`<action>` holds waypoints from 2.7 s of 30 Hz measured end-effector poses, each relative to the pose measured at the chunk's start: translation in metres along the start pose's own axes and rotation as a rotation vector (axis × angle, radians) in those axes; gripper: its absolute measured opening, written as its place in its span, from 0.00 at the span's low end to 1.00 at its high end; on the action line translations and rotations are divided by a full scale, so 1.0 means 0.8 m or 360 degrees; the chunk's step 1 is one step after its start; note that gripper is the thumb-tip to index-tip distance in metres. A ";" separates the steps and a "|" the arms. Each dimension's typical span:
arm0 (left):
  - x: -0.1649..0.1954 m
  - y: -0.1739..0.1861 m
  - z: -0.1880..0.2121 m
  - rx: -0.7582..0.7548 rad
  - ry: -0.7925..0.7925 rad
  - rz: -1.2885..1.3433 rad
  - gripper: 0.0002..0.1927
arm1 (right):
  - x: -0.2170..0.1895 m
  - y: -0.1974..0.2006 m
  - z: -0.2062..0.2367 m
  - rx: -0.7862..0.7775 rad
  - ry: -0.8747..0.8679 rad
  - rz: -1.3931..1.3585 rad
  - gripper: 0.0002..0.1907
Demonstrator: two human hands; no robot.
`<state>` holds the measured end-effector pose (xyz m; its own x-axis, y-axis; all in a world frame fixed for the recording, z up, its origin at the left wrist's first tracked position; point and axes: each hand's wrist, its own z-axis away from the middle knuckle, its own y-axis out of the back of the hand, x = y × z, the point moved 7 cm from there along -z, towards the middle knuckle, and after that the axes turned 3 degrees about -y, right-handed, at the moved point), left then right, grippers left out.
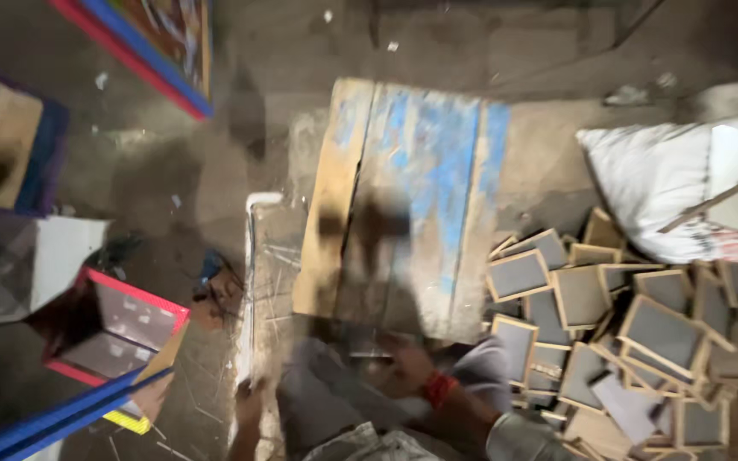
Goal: The person repeatedly picks up small rectangular frames, rubs their edges and surfaces against a fixed block on a workbench, and places them back into a pile. The action is performed one at a time in a repetitive cycle.
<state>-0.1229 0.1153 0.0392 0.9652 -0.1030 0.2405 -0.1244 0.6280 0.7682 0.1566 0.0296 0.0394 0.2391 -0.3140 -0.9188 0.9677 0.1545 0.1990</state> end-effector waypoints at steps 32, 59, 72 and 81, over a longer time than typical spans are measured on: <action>0.278 0.088 0.219 -0.0739 -0.1536 0.0549 0.27 | -0.191 0.058 0.370 -0.0049 0.0731 -0.0313 0.27; 0.649 -0.059 0.198 -0.0850 -0.2160 -0.0830 0.21 | -0.263 0.192 0.294 0.1175 0.0771 0.0594 0.27; 0.495 -0.098 0.251 -0.1990 -0.1790 -0.0328 0.27 | 0.085 0.116 0.490 0.1640 -0.1084 -0.0363 0.27; 0.476 -0.136 0.192 -0.1384 -0.1269 -0.0913 0.29 | 0.091 -0.221 0.579 0.0996 -0.1654 -0.2016 0.27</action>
<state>0.2232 -0.1110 0.1381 0.3928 -0.7569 0.5223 0.7333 0.6006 0.3187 0.0399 -0.4542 0.0951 -0.9145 -0.3989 -0.0676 0.4036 -0.9110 -0.0844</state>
